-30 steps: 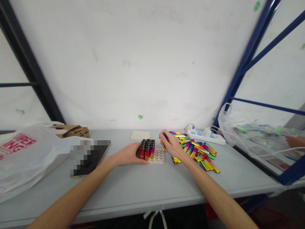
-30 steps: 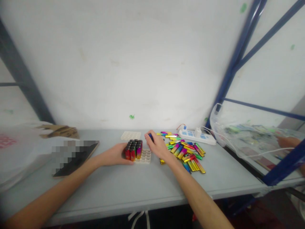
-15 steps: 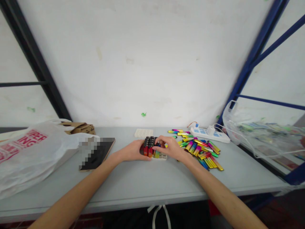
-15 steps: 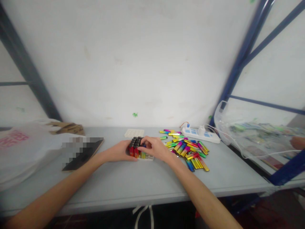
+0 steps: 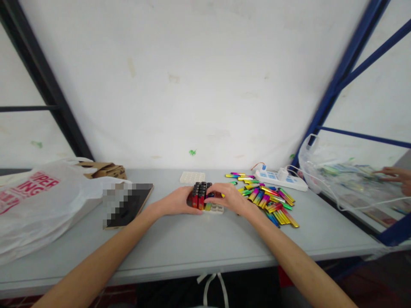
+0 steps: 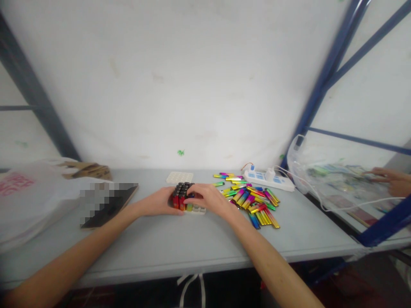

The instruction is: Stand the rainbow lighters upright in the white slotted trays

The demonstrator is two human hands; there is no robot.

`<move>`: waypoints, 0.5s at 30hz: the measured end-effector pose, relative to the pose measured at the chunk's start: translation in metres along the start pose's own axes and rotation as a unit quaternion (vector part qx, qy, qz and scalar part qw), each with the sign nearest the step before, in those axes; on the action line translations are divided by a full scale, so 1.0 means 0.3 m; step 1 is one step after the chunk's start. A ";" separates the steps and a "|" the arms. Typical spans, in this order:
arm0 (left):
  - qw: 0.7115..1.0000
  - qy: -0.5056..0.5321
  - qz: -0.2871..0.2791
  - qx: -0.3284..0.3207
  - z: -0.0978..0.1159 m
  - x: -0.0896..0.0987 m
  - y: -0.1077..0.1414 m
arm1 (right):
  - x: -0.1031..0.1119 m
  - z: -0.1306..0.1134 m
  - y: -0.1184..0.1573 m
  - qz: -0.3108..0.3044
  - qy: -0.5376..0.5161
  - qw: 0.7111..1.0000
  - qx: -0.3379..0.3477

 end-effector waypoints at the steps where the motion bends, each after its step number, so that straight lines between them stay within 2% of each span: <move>1: 1.000 0.002 -0.002 0.000 0.002 0.000 0.000 | -0.003 -0.002 -0.001 -0.004 0.002 1.000 0.004; 6: 1.000 0.023 -0.007 -0.003 0.014 -0.001 0.002 | -0.018 0.013 0.000 0.011 0.002 1.000 -0.027; 9: 1.000 0.016 -0.006 0.006 0.008 0.000 0.002 | -0.001 0.033 0.004 0.036 0.002 0.997 -0.061; 12: 1.000 0.008 -0.007 0.010 0.005 0.001 0.003 | 0.070 0.093 0.015 0.088 0.064 0.989 -0.100; 15: 1.000 0.006 -0.012 0.018 0.006 0.002 0.004 | 0.166 0.227 0.041 0.115 0.162 0.966 -0.163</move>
Point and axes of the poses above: each hand's wrist, its own y-axis away from the middle knuckle, its own x-axis out of the back of the hand, z = x × y, the point moved 8 cm from there along -y, towards the middle knuckle
